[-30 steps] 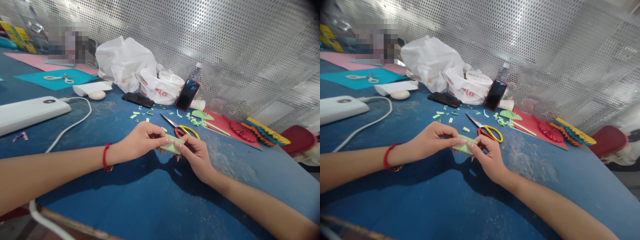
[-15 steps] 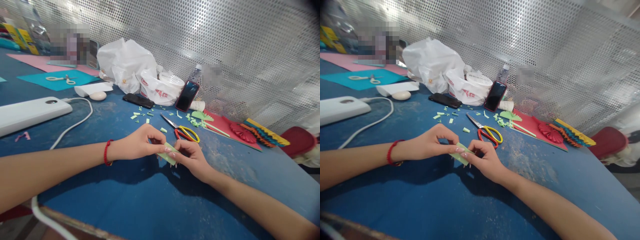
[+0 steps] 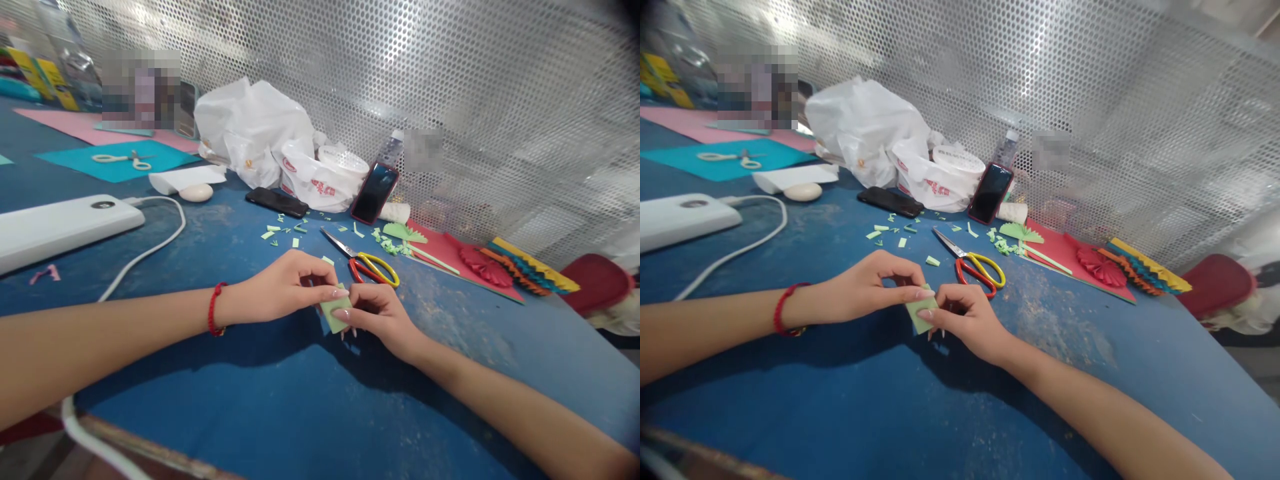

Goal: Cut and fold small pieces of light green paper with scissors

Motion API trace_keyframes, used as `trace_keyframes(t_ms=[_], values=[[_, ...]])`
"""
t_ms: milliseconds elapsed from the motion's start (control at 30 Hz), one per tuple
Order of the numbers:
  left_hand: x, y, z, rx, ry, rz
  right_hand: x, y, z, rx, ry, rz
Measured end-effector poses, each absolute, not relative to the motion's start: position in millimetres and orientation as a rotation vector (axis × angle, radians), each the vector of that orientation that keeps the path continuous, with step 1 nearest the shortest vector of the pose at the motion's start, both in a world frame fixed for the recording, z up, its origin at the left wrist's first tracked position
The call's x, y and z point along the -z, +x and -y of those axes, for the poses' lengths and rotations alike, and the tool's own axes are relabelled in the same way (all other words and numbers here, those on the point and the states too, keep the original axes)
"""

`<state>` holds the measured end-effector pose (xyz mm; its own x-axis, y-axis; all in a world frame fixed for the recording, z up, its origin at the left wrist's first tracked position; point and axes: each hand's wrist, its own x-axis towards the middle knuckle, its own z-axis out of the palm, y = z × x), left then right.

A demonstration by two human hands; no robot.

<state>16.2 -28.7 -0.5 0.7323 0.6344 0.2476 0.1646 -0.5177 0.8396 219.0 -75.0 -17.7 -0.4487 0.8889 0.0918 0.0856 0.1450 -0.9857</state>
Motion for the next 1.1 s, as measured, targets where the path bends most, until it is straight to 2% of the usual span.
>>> trace_keyframes(t_ms=[600, 1100], values=[[-1.7, 17.3, 29.3, -0.722, 2.022, -0.626, 18.1, 219.8, 75.8, -1.354, -0.980, 1.705], [-4.3, 18.9, 31.7, -0.785, 2.008, -0.663, 17.4, 220.3, 79.8, -1.116, -1.030, 1.836]])
